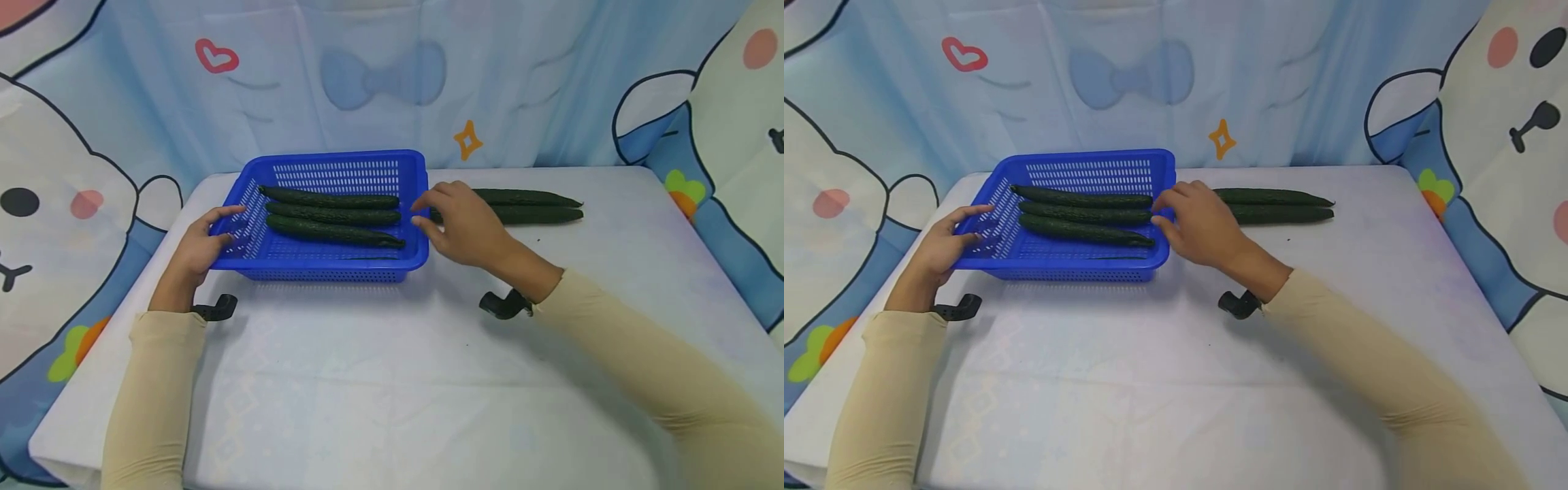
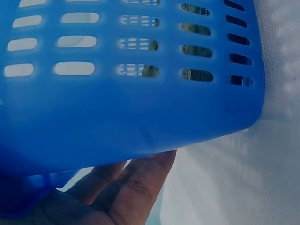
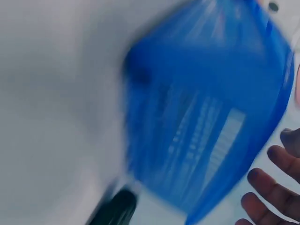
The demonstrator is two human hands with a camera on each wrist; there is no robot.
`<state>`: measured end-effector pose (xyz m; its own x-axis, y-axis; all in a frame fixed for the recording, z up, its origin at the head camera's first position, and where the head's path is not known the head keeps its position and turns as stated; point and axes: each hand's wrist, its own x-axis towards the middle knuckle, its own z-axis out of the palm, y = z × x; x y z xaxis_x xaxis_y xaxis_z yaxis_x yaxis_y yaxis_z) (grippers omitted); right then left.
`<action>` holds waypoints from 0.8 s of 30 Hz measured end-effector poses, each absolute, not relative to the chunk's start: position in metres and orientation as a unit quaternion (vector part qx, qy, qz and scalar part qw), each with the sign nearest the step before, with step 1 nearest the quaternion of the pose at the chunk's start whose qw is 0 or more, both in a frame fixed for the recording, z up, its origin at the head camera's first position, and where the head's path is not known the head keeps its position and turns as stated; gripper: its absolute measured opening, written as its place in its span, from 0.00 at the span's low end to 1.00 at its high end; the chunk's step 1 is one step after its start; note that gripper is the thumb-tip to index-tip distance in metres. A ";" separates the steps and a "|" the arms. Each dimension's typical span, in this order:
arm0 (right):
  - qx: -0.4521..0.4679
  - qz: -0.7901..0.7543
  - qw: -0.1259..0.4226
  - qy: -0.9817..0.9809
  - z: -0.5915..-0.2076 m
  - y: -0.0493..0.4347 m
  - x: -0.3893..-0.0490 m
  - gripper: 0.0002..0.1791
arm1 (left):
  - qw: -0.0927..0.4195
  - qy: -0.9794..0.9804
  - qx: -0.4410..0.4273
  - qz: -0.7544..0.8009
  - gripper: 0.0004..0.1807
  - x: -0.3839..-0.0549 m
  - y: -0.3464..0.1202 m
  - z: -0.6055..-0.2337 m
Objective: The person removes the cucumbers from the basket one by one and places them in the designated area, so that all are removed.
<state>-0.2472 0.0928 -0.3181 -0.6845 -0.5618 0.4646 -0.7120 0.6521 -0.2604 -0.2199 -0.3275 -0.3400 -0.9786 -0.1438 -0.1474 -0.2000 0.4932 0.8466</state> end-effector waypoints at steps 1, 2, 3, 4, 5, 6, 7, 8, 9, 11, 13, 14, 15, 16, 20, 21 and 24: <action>0.365 0.217 0.161 -0.891 -0.317 0.085 -0.243 0.12 | 0.028 0.864 -0.100 0.493 0.32 -0.220 -0.327 -0.340; 0.373 0.218 0.146 -0.890 -0.316 0.077 -0.240 0.12 | 0.028 0.863 -0.101 0.494 0.32 -0.220 -0.327 -0.340; 0.380 0.219 0.131 -0.889 -0.316 0.069 -0.237 0.12 | 0.028 0.863 -0.101 0.494 0.32 -0.220 -0.327 -0.340; 0.383 0.217 0.116 -0.890 -0.315 0.062 -0.234 0.13 | 0.028 0.863 -0.101 0.494 0.32 -0.220 -0.327 -0.340; 0.386 0.214 0.101 -0.892 -0.315 0.055 -0.233 0.13 | 0.028 0.863 -0.101 0.494 0.32 -0.220 -0.326 -0.340; 0.390 0.211 0.085 -0.892 -0.315 0.049 -0.232 0.13 | 0.029 0.863 -0.102 0.494 0.32 -0.220 -0.326 -0.340; 0.390 0.208 0.067 -0.895 -0.315 0.043 -0.232 0.13 | 0.030 0.864 -0.103 0.493 0.31 -0.220 -0.325 -0.340; 0.388 0.208 0.046 -0.896 -0.315 0.037 -0.232 0.13 | 0.030 0.863 -0.102 0.493 0.31 -0.221 -0.325 -0.339; 0.386 0.213 0.023 -0.897 -0.315 0.032 -0.233 0.13 | 0.030 0.863 -0.102 0.494 0.31 -0.221 -0.325 -0.339; 0.374 0.223 -0.027 -0.900 -0.314 0.022 -0.235 0.13 | 0.030 0.862 -0.101 0.496 0.31 -0.221 -0.325 -0.339; 0.356 0.228 -0.072 -0.903 -0.314 0.013 -0.240 0.13 | 0.030 0.861 -0.101 0.497 0.31 -0.222 -0.325 -0.339; 0.348 0.229 -0.091 -0.905 -0.314 0.009 -0.242 0.13 | 0.030 0.861 -0.101 0.498 0.31 -0.222 -0.326 -0.339; 0.341 0.227 -0.106 -0.906 -0.313 0.005 -0.244 0.13 | 0.030 0.861 -0.102 0.498 0.31 -0.221 -0.326 -0.339; 0.335 0.223 -0.116 -0.908 -0.314 0.001 -0.246 0.14 | 0.030 0.861 -0.102 0.497 0.31 -0.221 -0.326 -0.339; 0.325 0.212 -0.141 -0.911 -0.315 -0.014 -0.254 0.16 | 0.027 0.862 -0.102 0.496 0.31 -0.221 -0.328 -0.339; 0.324 0.209 -0.143 -0.912 -0.316 -0.017 -0.256 0.17 | 0.026 0.862 -0.101 0.497 0.31 -0.221 -0.329 -0.339; 0.322 0.197 -0.144 -0.915 -0.317 -0.026 -0.259 0.18 | 0.024 0.860 -0.102 0.499 0.31 -0.220 -0.330 -0.338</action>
